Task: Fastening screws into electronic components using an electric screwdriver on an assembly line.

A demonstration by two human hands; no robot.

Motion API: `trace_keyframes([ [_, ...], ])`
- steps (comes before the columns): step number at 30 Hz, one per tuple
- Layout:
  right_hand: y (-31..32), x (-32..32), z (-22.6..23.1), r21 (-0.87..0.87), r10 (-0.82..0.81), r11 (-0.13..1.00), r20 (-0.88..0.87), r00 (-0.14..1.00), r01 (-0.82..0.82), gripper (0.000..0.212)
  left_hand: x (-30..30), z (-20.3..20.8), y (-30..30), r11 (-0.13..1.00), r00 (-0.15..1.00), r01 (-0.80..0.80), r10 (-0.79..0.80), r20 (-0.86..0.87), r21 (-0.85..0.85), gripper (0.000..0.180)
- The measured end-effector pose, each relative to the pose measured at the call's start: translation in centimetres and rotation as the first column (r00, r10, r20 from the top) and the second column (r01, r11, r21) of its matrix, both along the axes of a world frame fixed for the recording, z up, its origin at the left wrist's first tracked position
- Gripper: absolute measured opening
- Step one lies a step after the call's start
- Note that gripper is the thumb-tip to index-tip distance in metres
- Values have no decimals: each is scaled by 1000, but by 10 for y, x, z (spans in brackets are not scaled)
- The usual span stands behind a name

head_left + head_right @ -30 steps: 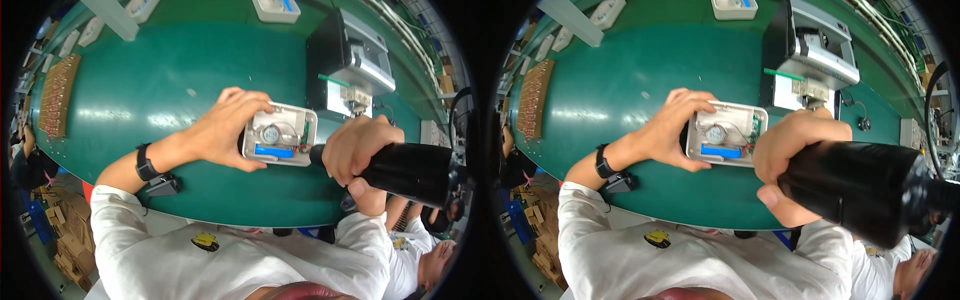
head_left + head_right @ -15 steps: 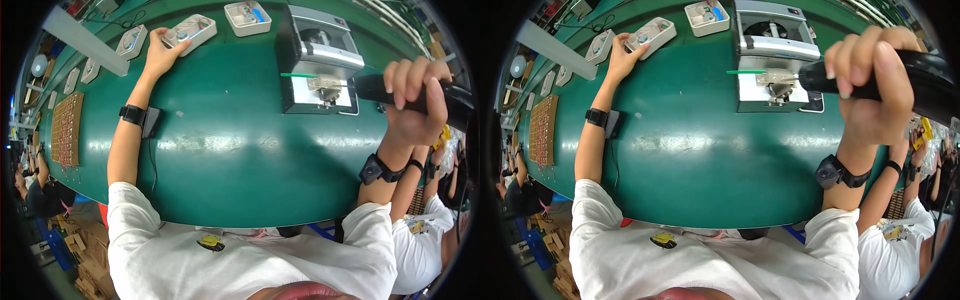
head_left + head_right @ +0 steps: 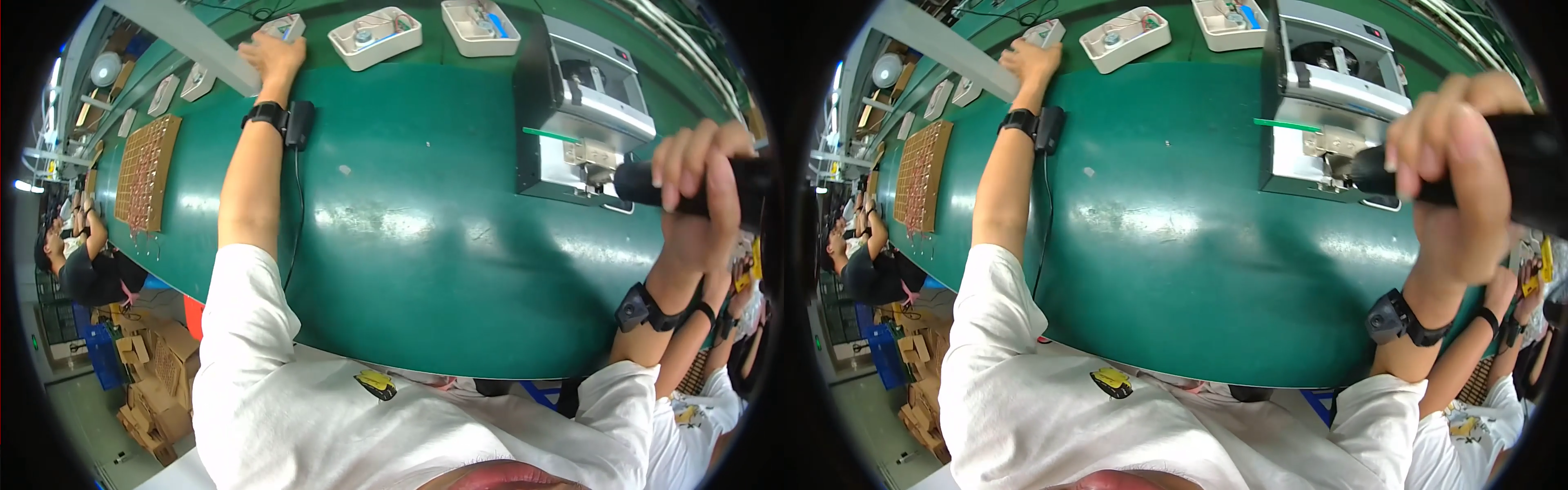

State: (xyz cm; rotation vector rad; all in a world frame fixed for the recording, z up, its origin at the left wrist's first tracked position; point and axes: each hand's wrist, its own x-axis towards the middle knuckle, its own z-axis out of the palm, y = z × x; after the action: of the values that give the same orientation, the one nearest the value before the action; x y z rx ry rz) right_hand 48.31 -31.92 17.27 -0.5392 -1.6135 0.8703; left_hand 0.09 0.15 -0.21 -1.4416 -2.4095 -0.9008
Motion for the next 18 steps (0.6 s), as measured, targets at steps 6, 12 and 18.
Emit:
trace_keyframes([
  [6,4,-1,-13,20,-109,994,-46,993,110,36,-3,7,13,995,959,-88,99,266,-51,119],
  [12,14,-9,-23,249,-283,931,34,959,266,48,11,3,-21,895,897,325,-394,198,307,111],
  [18,14,-4,-22,-41,-10,999,-54,998,8,47,56,6,-136,682,629,498,-709,318,535,85],
])
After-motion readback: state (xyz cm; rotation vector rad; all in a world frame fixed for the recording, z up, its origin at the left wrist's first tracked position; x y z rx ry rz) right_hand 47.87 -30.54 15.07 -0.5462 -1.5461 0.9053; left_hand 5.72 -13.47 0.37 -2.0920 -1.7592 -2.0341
